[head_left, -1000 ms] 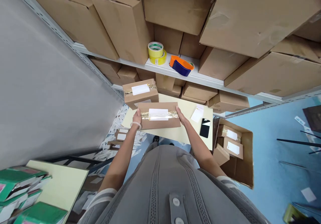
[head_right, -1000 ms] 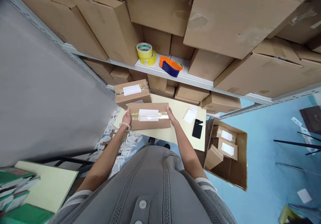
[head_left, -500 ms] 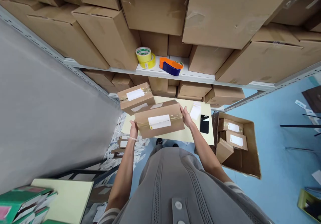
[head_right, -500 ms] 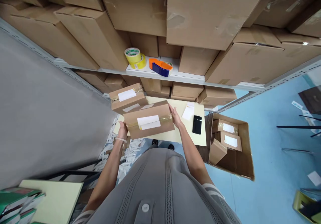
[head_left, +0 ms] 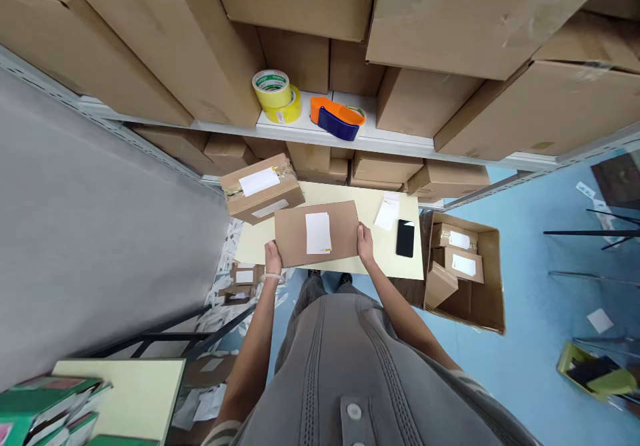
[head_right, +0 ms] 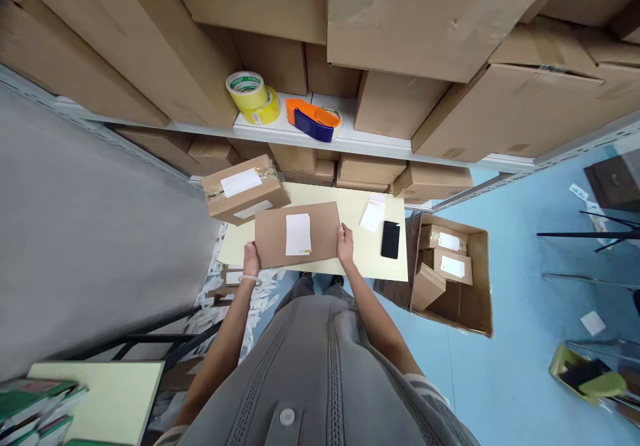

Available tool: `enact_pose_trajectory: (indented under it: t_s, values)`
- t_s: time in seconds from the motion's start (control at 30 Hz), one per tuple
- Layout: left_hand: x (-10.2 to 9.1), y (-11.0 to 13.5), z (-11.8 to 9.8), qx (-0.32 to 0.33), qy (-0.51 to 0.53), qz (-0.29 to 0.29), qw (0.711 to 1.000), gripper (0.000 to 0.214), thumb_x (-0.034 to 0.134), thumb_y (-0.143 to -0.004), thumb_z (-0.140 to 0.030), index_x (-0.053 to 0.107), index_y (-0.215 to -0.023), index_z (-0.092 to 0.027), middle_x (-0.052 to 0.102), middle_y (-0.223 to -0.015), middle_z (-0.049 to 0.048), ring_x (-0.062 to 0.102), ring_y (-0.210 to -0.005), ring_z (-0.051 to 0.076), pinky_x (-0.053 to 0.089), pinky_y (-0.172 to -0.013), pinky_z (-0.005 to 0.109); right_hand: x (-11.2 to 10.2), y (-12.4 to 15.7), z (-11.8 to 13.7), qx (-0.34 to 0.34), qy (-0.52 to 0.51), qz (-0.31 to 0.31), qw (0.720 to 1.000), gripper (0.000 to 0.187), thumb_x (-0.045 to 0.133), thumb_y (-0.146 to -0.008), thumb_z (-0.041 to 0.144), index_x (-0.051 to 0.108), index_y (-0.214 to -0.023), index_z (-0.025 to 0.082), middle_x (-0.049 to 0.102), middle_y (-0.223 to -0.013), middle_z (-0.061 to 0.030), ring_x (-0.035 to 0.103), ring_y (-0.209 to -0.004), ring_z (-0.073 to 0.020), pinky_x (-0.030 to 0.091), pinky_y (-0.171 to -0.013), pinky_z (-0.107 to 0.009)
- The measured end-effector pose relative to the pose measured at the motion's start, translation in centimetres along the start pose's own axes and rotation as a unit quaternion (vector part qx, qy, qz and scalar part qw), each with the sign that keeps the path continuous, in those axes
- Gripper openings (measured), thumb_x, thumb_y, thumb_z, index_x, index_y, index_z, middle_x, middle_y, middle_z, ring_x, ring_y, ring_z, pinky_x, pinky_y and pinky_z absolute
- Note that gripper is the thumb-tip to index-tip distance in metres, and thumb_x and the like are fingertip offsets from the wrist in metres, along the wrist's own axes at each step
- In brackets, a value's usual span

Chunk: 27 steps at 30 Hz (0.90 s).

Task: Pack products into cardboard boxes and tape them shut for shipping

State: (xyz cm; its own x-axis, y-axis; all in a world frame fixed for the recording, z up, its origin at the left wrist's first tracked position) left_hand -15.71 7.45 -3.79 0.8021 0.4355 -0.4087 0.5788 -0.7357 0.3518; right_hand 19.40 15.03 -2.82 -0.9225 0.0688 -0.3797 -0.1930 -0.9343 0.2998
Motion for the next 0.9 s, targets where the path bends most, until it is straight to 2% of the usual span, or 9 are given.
enact_pose_trajectory:
  t_s: [0.1, 0.23, 0.33, 0.47, 0.6, 0.77, 0.83, 0.9]
  values:
    - [0.2, -0.3, 0.1, -0.027, -0.026, -0.032, 0.999, 0.054, 0.031, -0.098, -0.061, 0.06, -0.103, -0.016, 0.068, -0.118, 0.0186, 0.06, -0.123, 0.031, 0.044, -0.107, 0.047, -0.1, 0.4, 0.0, 0.023, 0.076, -0.026, 0.997, 0.079, 0.021, -0.094, 0.071, 0.05, -0.143, 0.017, 0.053, -0.146, -0.015, 0.049, -0.134, -0.031, 0.036, -0.112, -0.045]
    - [0.4, 0.0, 0.3, -0.044, -0.036, -0.043, 0.997, 0.052, 0.028, -0.099, -0.056, 0.062, -0.105, -0.017, 0.067, -0.124, 0.0207, 0.057, -0.128, 0.034, 0.042, -0.109, 0.049, -0.2, 0.5, -0.2, 0.052, 0.141, -0.018, 0.989, 0.075, 0.016, -0.094, 0.071, 0.056, -0.135, 0.024, 0.07, -0.118, -0.0118, 0.063, -0.11, -0.032, 0.046, -0.096, -0.046]
    - [0.4, 0.2, 0.5, -0.049, -0.036, -0.044, 0.997, 0.052, 0.029, -0.099, -0.055, 0.064, -0.107, -0.017, 0.067, -0.127, 0.0197, 0.056, -0.129, 0.033, 0.041, -0.11, 0.046, -0.3, 0.6, -0.2, 0.054, 0.166, -0.022, 0.984, 0.074, 0.015, -0.094, 0.072, 0.06, -0.13, 0.026, 0.072, -0.105, -0.0106, 0.065, -0.102, -0.0313, 0.047, -0.091, -0.044]
    - [0.5, 0.1, 1.0, -0.06, -0.03, -0.036, 0.997, 0.052, 0.03, -0.098, -0.057, 0.063, -0.109, -0.019, 0.069, -0.122, 0.0178, 0.056, -0.129, 0.031, 0.041, -0.11, 0.045, -0.2, 0.6, -0.3, 0.049, 0.162, -0.025, 0.985, 0.073, 0.016, -0.094, 0.072, 0.061, -0.129, 0.025, 0.072, -0.106, -0.0105, 0.065, -0.101, -0.0308, 0.046, -0.091, -0.043]
    - [0.5, -0.1, 1.5, -0.063, -0.01, -0.01, 0.998, 0.053, 0.032, -0.097, -0.062, 0.064, -0.107, -0.021, 0.07, -0.117, 0.0147, 0.058, -0.126, 0.03, 0.041, -0.11, 0.044, -0.4, 0.4, -0.9, 0.054, 0.127, -0.031, 0.99, 0.074, 0.02, -0.092, 0.075, 0.062, -0.129, 0.028, 0.072, -0.116, -0.0094, 0.063, -0.109, -0.0313, 0.045, -0.096, -0.045]
    - [0.1, -0.7, 1.4, -0.044, 0.043, 0.044, 0.997, 0.058, 0.037, -0.091, -0.073, 0.065, -0.102, -0.023, 0.07, -0.113, 0.0085, 0.061, -0.116, 0.024, 0.045, -0.104, 0.037, -0.7, 0.7, -3.0, 0.111, 0.054, -0.038, 0.992, 0.08, 0.028, -0.086, 0.083, 0.075, -0.106, 0.022, 0.075, -0.111, -0.0129, 0.064, -0.111, -0.034, 0.045, -0.101, -0.048]
    - [0.1, -0.8, 1.3, -0.04, 0.119, 0.084, 0.988, 0.057, 0.046, -0.088, -0.073, 0.066, -0.103, -0.022, 0.07, -0.113, 0.0073, 0.061, -0.115, 0.023, 0.047, -0.101, 0.036, -0.4, 1.0, -3.5, 0.118, -0.023, -0.045, 0.992, 0.079, 0.032, -0.085, 0.084, 0.074, -0.109, 0.022, 0.075, -0.11, -0.0108, 0.065, -0.11, -0.0324, 0.047, -0.099, -0.047]
    - [0.1, -1.0, 1.4, -0.059, 0.228, 0.134, 0.963, 0.056, 0.053, -0.085, -0.072, 0.067, -0.105, -0.022, 0.07, -0.113, 0.0066, 0.061, -0.114, 0.022, 0.049, -0.097, 0.035, -0.1, 1.1, -3.2, 0.103, -0.119, -0.05, 0.986, 0.076, 0.036, -0.084, 0.083, 0.072, -0.114, 0.023, 0.075, -0.113, -0.0079, 0.065, -0.113, -0.0295, 0.049, -0.098, -0.044]
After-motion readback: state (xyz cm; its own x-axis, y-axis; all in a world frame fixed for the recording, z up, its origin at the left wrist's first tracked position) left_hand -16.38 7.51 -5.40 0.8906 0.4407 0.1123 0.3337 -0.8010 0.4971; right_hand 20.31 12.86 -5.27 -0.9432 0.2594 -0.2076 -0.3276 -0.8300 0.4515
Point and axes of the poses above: each hand's wrist, its own y-axis away from the middle knuckle, its own x-axis out of the palm, z = x × y, the point moved 8 cm from there along -y, towards the middle knuckle
